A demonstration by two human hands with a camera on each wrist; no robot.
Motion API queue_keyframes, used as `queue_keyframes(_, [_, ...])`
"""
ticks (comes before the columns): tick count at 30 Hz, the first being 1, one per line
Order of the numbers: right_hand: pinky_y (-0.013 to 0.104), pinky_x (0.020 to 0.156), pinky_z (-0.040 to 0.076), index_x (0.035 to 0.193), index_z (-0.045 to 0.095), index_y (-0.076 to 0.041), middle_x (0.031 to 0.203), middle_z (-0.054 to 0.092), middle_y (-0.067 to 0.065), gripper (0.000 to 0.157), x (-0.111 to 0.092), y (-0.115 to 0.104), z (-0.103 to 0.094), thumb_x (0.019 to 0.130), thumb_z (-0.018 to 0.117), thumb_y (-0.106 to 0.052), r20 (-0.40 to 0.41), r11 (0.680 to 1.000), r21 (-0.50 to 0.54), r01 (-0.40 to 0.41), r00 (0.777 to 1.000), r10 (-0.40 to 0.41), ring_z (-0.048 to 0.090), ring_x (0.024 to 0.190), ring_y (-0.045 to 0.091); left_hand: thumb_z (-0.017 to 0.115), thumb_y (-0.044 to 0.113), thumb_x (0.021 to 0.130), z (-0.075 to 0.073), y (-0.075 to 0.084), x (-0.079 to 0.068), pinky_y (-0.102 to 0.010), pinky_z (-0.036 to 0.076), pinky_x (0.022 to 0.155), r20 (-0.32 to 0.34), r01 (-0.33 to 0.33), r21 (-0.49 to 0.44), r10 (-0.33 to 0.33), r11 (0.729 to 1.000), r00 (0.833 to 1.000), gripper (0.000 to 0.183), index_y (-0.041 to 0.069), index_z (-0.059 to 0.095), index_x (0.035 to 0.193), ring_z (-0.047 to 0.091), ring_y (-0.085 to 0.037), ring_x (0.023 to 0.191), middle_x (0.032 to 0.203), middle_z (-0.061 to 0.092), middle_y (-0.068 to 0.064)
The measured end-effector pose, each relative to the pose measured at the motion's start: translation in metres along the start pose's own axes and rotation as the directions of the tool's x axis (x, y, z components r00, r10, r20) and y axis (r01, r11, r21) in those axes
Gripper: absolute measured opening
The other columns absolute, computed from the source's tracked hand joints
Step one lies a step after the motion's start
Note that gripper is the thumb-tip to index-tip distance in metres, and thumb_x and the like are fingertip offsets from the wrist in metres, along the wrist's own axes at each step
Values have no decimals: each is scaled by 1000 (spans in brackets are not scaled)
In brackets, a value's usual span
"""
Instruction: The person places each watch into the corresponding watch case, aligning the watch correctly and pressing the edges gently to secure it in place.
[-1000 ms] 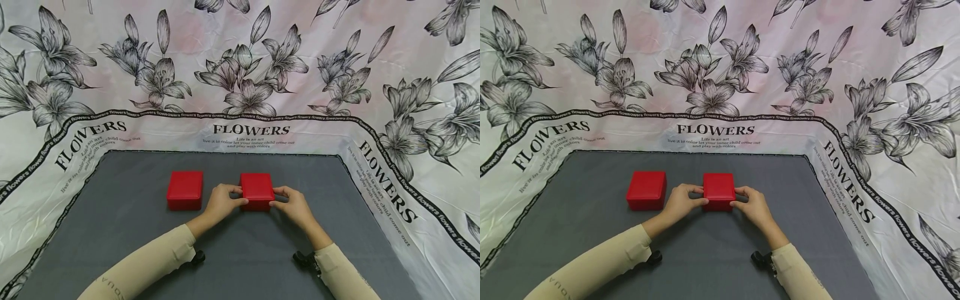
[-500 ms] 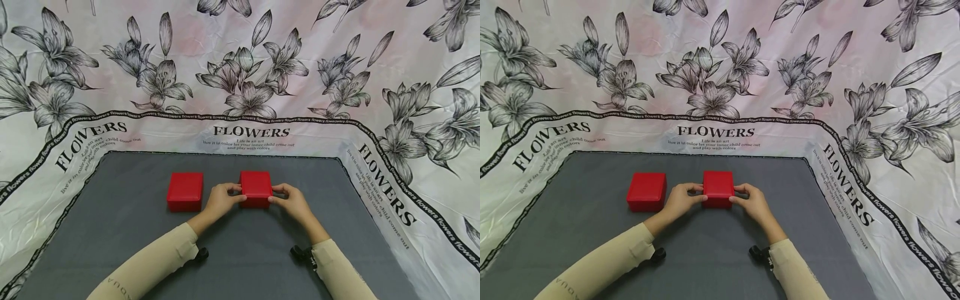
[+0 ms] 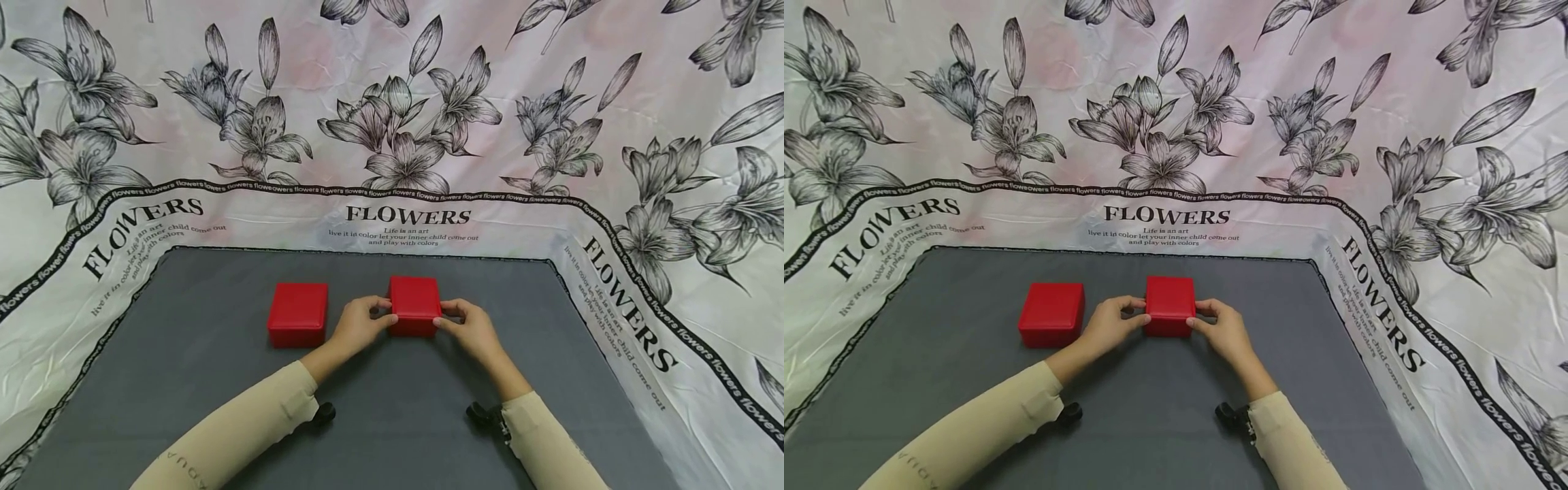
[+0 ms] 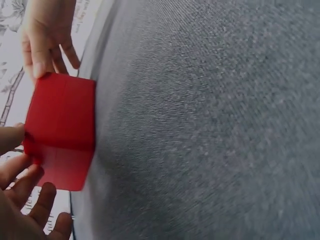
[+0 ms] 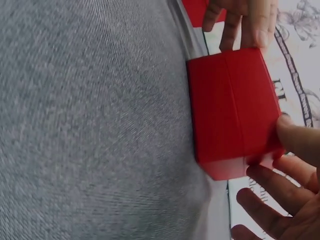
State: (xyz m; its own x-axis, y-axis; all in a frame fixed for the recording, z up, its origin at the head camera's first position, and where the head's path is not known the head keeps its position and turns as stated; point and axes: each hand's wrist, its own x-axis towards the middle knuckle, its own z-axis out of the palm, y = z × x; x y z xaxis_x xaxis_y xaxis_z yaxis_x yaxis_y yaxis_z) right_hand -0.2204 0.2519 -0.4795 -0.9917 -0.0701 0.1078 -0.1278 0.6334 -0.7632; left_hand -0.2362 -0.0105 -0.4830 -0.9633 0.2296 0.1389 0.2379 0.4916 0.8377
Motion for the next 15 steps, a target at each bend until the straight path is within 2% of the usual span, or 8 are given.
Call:
queue_keyframes(4, [52, 97, 52, 130, 69, -10, 122, 73, 9, 43, -4, -8, -3, 93, 78, -29, -23, 994, -97, 47, 999, -49, 67, 114, 28, 79, 30, 92, -9, 10, -6, -44, 56, 91, 63, -7, 25, 5, 1000, 998, 39, 14, 72, 127, 66, -27, 117, 132, 69, -5])
queue_keyframes(8, [54, 102, 49, 129, 69, -12, 125, 72, 9, 40, -11, -18, -7, 94, 76, -29, -38, 988, -143, 61, 997, -67, 65, 119, 29, 77, 33, 92, -22, 18, -18, -45, 54, 94, 123, -18, 31, 14, 999, 992, 40, 19, 71, 130, 62, -23, 118, 132, 68, -2])
queue_keyframes(12, [54, 105, 47, 129, 70, -13, 127, 70, 9, 38, -16, -23, -9, 94, 76, -29, -28, 984, -161, 69, 997, -75, 63, 122, 30, 77, 32, 93, -40, 19, -35, -48, 50, 101, 140, -15, -4, 16, 1000, 990, 37, 23, 71, 129, 59, -18, 120, 128, 68, 4])
queue_keyframes(15, [54, 104, 48, 127, 71, -12, 127, 70, 10, 37, -19, -22, -11, 94, 76, -27, -33, 980, -176, 92, 994, -100, 64, 120, 31, 76, 29, 94, -54, 19, -47, -46, 51, 98, 137, -32, -26, 35, 999, 990, 36, 22, 71, 129, 60, -18, 119, 128, 68, 4])
